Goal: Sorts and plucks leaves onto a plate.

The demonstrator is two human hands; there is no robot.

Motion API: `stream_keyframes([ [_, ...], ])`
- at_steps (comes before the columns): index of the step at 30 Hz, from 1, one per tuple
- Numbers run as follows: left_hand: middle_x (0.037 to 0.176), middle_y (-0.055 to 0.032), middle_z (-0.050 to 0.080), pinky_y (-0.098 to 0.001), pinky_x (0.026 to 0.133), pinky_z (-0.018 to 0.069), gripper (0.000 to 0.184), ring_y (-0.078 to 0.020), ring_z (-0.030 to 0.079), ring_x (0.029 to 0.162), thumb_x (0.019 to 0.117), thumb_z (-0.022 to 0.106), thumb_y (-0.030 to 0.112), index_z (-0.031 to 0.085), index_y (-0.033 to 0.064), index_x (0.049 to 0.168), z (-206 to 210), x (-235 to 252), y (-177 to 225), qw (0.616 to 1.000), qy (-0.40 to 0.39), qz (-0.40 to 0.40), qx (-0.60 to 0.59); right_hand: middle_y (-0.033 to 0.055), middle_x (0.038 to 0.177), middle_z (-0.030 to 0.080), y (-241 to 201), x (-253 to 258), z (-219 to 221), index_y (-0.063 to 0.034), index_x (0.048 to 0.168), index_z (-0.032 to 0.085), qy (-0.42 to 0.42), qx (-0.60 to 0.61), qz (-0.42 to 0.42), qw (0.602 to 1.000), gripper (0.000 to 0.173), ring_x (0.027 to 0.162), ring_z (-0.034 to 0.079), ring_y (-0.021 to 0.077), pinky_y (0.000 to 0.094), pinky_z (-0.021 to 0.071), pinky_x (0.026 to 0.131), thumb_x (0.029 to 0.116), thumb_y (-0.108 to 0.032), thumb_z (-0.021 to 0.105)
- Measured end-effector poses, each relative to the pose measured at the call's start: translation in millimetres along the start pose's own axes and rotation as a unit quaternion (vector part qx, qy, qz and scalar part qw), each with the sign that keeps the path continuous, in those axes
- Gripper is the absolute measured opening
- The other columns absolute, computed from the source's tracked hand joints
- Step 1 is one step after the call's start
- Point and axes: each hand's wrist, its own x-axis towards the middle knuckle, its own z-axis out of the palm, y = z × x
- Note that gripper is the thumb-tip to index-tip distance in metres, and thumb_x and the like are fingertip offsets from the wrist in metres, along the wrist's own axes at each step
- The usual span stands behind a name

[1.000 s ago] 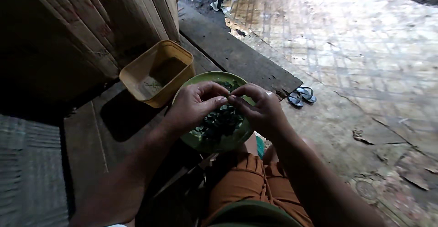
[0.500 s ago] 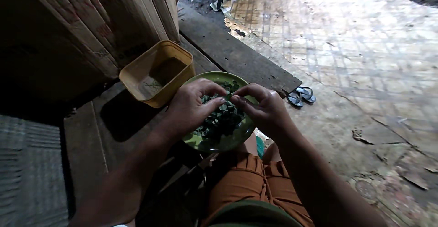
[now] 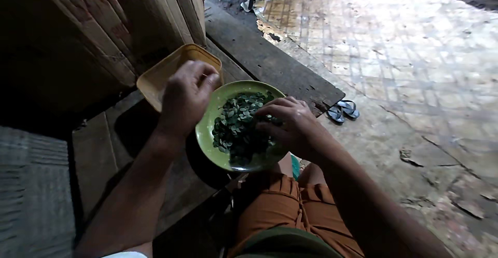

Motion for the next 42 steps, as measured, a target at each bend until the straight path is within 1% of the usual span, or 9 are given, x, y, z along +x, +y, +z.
stream_keyframes([
  [6,0.136,-0.021,0.061,-0.0577,0.11,0.0374,0.038,-0.0399,0.051,0.133,0.1059,0.053,0.034,0.07,0.0034,0.121,-18,11,-45,0.983,0.071,-0.06,0.16,0.0092,0.143,0.059,-13,9,-4,-0.0213,0.15,0.055,-0.139,-0.083,0.021,0.987,0.067,0.129,0.055,0.0338,0.0568,0.0454,0.101,0.0891,-0.039,0.077],
  [9,0.142,-0.0224,0.056,-0.0597,0.112,0.035,0.037,-0.0435,0.045,0.138,0.1045,0.056,0.031,0.068,0.0045,0.127,-21,10,-39,0.985,0.033,-0.059,0.159,0.0074,0.139,0.062,-12,20,1,-0.0235,0.139,0.064,-0.173,-0.091,0.003,0.981,0.048,0.126,0.058,0.0321,0.0535,0.0511,0.095,0.0919,-0.026,0.075],
  [13,0.141,-0.0176,0.059,-0.0523,0.115,0.0352,0.034,-0.0363,0.048,0.138,0.1032,0.058,0.028,0.07,0.0066,0.126,-22,9,-26,0.995,-0.009,-0.035,0.092,0.0078,0.111,0.071,-8,37,-2,-0.0154,0.109,0.075,-0.153,-0.075,-0.024,0.985,0.027,0.107,0.067,0.03,0.0528,0.0563,0.084,0.0891,0.001,0.068],
  [16,0.137,-0.015,0.063,-0.0482,0.114,0.0374,0.032,-0.0309,0.052,0.135,0.1027,0.058,0.027,0.071,0.007,0.124,-24,9,-24,0.998,-0.004,-0.016,0.067,0.0112,0.106,0.07,-11,55,-16,-0.009,0.109,0.074,-0.158,-0.042,-0.008,0.986,0.021,0.097,0.069,0.0278,0.0511,0.0567,0.085,0.0944,0.0,0.063],
  [20,0.132,-0.0133,0.065,-0.0448,0.11,0.0421,0.031,-0.0263,0.057,0.129,0.1035,0.057,0.027,0.071,0.0076,0.123,-29,8,-20,0.999,-0.008,-0.008,0.049,0.0028,0.103,0.072,-19,67,-34,-0.0143,0.11,0.074,-0.138,-0.025,-0.051,0.989,0.016,0.092,0.069,0.0139,0.0365,0.057,0.085,0.0978,-0.012,0.065],
  [24,0.122,-0.0096,0.067,-0.0373,0.094,0.0536,0.026,-0.0173,0.066,0.109,0.1042,0.057,0.026,0.071,0.0117,0.121,-33,4,-8,0.998,-0.037,-0.019,0.045,0.0026,0.11,0.072,-28,72,-46,-0.0141,0.123,0.072,-0.168,-0.023,-0.059,0.984,0.024,0.097,0.068,0.0108,0.033,0.0552,0.088,0.1023,-0.015,0.06],
  [30,0.105,-0.0055,0.07,-0.0315,0.081,0.0547,0.02,-0.0111,0.066,0.089,0.104,0.057,0.021,0.073,0.0114,0.111,-30,0,0,0.997,-0.073,0.016,0.034,0.0052,0.119,0.071,-27,63,-53,-0.0132,0.132,0.068,-0.166,0.026,-0.035,0.985,0.031,0.105,0.067,0.0118,0.0346,0.0544,0.095,0.102,-0.012,0.06],
  [36,0.106,-0.0072,0.071,-0.04,0.082,0.0577,0.019,-0.016,0.069,0.089,0.103,0.06,0.019,0.072,0.0103,0.116,-20,-4,5,0.986,-0.163,0.036,0.016,0.0034,0.115,0.071,-16,48,-55,-0.0152,0.129,0.069,-0.127,0.019,-0.06,0.99,0.031,0.1,0.068,0.0094,0.0294,0.0561,0.089,0.1011,-0.011,0.057],
  [42,0.111,-0.0116,0.07,-0.048,0.087,0.0568,0.023,-0.0253,0.069,0.099,0.0982,0.067,0.016,0.071,0.0082,0.12,-6,-8,7,0.957,-0.28,0.072,0.005,0.008,0.111,0.071,-3,16,-49,-0.0123,0.125,0.07,-0.125,-0.043,-0.008,0.991,0.033,0.092,0.071,0.0206,0.0391,0.0606,0.082,0.0938,-0.003,0.068],
])
